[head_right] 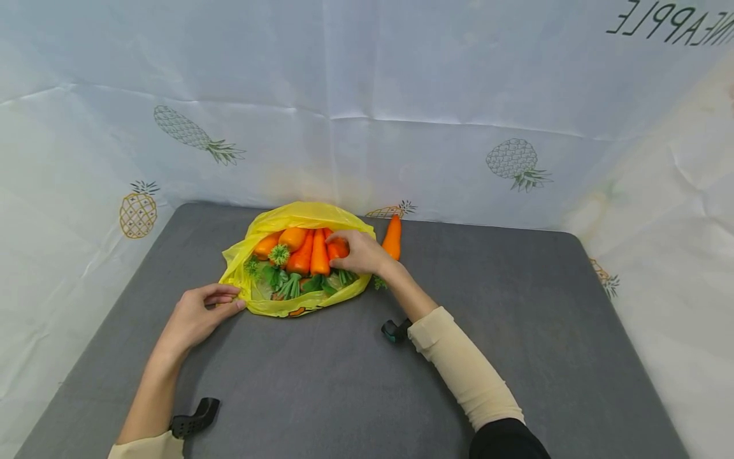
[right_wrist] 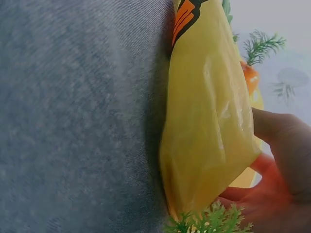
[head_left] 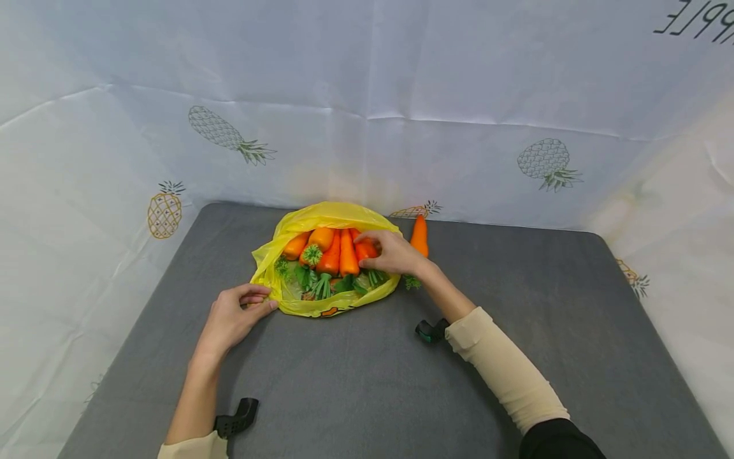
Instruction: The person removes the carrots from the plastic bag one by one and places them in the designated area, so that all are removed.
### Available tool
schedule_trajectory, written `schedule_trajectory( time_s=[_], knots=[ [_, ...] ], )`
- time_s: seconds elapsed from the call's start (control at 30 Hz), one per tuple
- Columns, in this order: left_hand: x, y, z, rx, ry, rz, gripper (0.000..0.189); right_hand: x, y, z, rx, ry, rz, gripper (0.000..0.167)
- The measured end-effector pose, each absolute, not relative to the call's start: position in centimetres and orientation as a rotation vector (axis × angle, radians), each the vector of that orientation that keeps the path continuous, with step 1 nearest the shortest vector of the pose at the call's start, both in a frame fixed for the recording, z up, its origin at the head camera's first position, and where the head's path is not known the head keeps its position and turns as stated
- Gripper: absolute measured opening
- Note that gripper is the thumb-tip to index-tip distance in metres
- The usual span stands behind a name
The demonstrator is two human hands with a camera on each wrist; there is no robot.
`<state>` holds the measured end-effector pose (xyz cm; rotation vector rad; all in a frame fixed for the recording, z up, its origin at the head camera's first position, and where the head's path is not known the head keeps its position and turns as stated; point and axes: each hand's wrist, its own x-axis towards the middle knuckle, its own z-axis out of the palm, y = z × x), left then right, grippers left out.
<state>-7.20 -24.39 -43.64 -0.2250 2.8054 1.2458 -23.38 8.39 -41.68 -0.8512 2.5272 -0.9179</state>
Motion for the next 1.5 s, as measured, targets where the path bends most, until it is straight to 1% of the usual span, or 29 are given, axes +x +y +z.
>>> schedule_trajectory(
  time_s=[0.33, 0.6, 0.97, 1.2, 1.5],
  knots=[
    [-7.3, -24.4, -43.7, -0.231, 2.799, 1.241, 0.038, -22.9, 8.4, -41.5, -0.800, 2.485, -1.034, 0.041],
    [-7.2, -24.4, -43.7, -0.226, 2.805, 1.249, 0.038, -22.6, 8.3, -40.7, -0.765, 2.453, -1.170, 0.043],
    [-7.3, -24.4, -43.7, -0.228, 2.803, 1.243, 0.038, -21.4, 8.4, -39.2, -0.869, 2.347, -1.209, 0.044],
    [-7.2, -24.5, -43.7, -0.220, 2.792, 1.257, 0.044, -20.3, 9.2, -38.3, -0.911, 2.296, -1.210, 0.043],
    [-7.1, -24.4, -43.7, -0.231, 2.795, 1.251, 0.041, -18.3, 10.6, -37.0, -0.915, 2.262, -1.211, 0.043]
  ],
)
